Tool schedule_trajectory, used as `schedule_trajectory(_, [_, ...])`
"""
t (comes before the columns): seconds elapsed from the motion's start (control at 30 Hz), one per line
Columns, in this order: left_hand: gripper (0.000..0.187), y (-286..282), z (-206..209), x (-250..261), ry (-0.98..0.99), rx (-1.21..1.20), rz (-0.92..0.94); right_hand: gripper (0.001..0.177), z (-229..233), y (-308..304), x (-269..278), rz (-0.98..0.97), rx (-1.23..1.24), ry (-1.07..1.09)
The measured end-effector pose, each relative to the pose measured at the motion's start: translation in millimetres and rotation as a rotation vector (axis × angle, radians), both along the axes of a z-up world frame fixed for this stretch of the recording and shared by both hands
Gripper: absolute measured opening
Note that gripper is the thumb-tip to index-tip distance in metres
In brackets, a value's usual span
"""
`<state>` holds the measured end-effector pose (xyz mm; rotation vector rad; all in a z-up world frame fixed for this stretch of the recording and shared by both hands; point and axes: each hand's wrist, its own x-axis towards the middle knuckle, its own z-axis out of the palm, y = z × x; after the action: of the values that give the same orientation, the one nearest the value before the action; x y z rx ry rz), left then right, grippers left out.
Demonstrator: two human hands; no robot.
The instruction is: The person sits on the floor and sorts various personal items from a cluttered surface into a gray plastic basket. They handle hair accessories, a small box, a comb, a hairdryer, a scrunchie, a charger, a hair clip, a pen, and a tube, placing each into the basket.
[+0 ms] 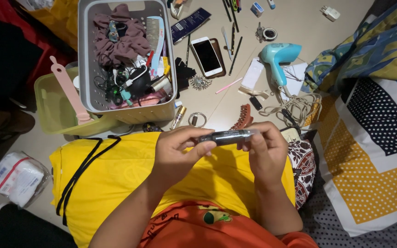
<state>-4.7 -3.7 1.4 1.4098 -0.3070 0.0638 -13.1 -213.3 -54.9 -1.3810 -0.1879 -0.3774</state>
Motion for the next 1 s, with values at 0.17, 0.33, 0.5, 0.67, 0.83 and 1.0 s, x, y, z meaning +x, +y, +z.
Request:
schedule_trajectory(0.17, [0.015, -1.2, -0.4, 1.6, 0.144, -0.064, 0.029, 0.035, 2.1, 3.2, 3.4, 0.047, 0.054, -0.005])
schedule_trajectory(0.33, [0.018, 1.6, -7.8, 8.1, 0.210, -0.033, 0.021, 0.036, -2.5, 0.8, 3.7, 0.072, 0.066, -0.013])
schedule_trajectory(0.5, [0.030, 2.7, -13.3, 9.0, 0.276, -0.066, 0.004, 0.035, -0.7, 3.4, 1.9, 0.049, 0.068, 0.001])
schedule_trajectory(0.67, [0.037, 3.1, -13.8, 9.0, 0.286, -0.053, -0.032, 0.037, 2.1, 3.9, 0.1, 0.040, 0.048, -0.014])
schedule_trajectory(0.83, [0.047, 2.4, -7.8, 9.7, 0.289, -0.026, -0.053, 0.035, 2.6, 6.1, -1.5, 0.014, 0.024, -0.027])
schedule_trajectory(1.0, [0.049, 2.4, 0.0, 7.3, 0.333, -0.017, -0.066, 0.032, -2.0, 4.6, -1.0, 0.015, 0.031, -0.044])
